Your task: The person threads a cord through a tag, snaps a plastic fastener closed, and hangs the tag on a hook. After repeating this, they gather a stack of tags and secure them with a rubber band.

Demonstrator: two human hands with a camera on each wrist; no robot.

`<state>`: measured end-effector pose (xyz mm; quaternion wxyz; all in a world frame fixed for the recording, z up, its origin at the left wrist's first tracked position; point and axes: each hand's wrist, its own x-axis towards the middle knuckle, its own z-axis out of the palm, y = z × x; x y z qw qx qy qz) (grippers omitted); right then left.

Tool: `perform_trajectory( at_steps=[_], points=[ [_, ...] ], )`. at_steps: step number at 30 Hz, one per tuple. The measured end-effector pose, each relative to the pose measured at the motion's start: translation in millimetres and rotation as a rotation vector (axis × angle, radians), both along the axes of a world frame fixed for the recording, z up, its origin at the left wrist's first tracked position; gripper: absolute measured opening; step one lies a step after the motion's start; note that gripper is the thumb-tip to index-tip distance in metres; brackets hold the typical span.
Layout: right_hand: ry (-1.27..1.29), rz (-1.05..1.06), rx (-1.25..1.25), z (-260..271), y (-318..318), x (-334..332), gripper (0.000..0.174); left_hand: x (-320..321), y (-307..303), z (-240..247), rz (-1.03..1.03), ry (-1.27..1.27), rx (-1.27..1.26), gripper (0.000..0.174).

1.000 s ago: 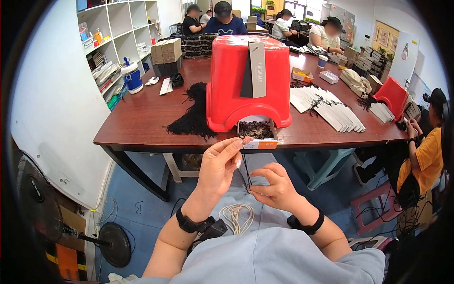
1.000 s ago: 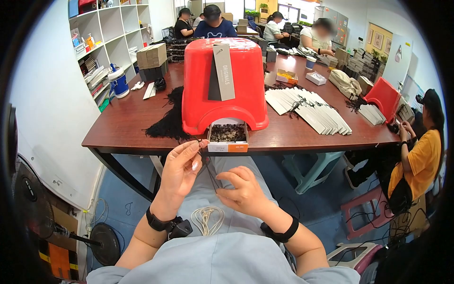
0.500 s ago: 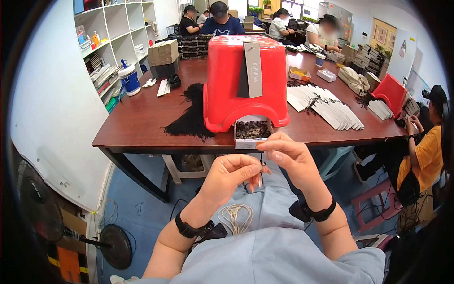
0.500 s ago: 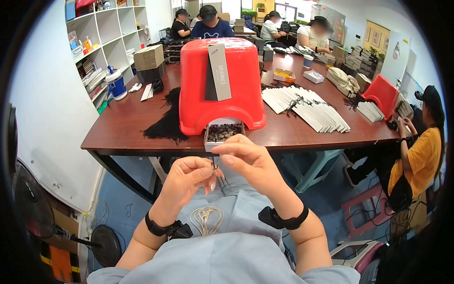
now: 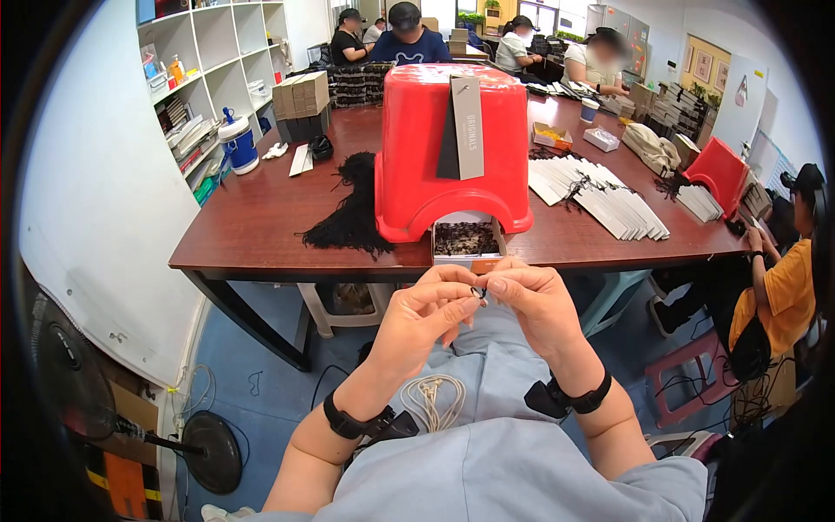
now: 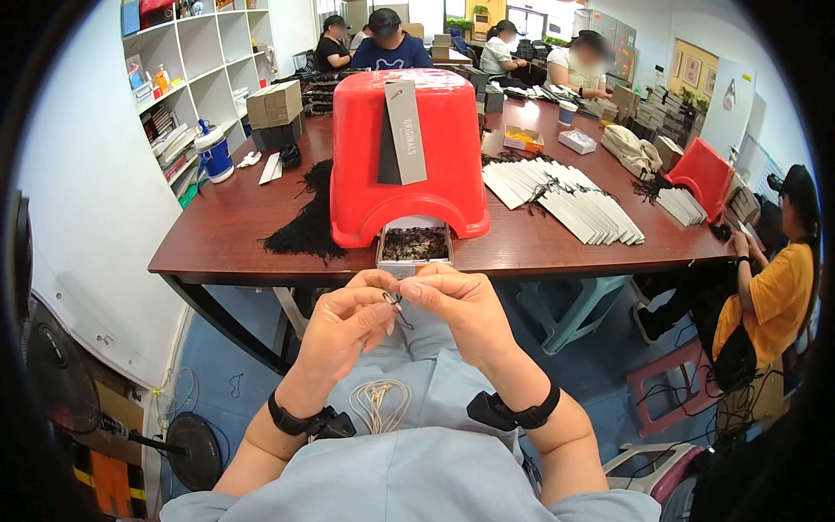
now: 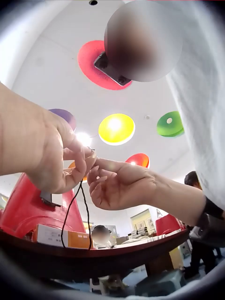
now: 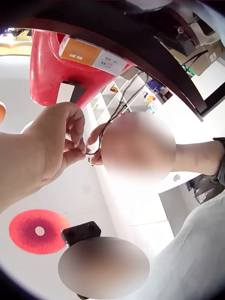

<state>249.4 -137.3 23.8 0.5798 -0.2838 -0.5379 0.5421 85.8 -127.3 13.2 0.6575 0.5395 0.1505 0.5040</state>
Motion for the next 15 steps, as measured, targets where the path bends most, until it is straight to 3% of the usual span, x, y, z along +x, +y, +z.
perform_trajectory(
  at_steps=[9, 15],
  points=[
    [0.031, 0.069, -0.067, 0.0, -2.1, -1.3, 0.014, 1.6, -0.1, -1.4, 0.210, 0.153, 0.143, 0.009],
    [0.012, 0.061, -0.030, 0.2, -3.6, -3.5, 0.012, 4.1, -1.9, 0.5, 0.179, 0.209, 0.165, 0.009]
  ],
)
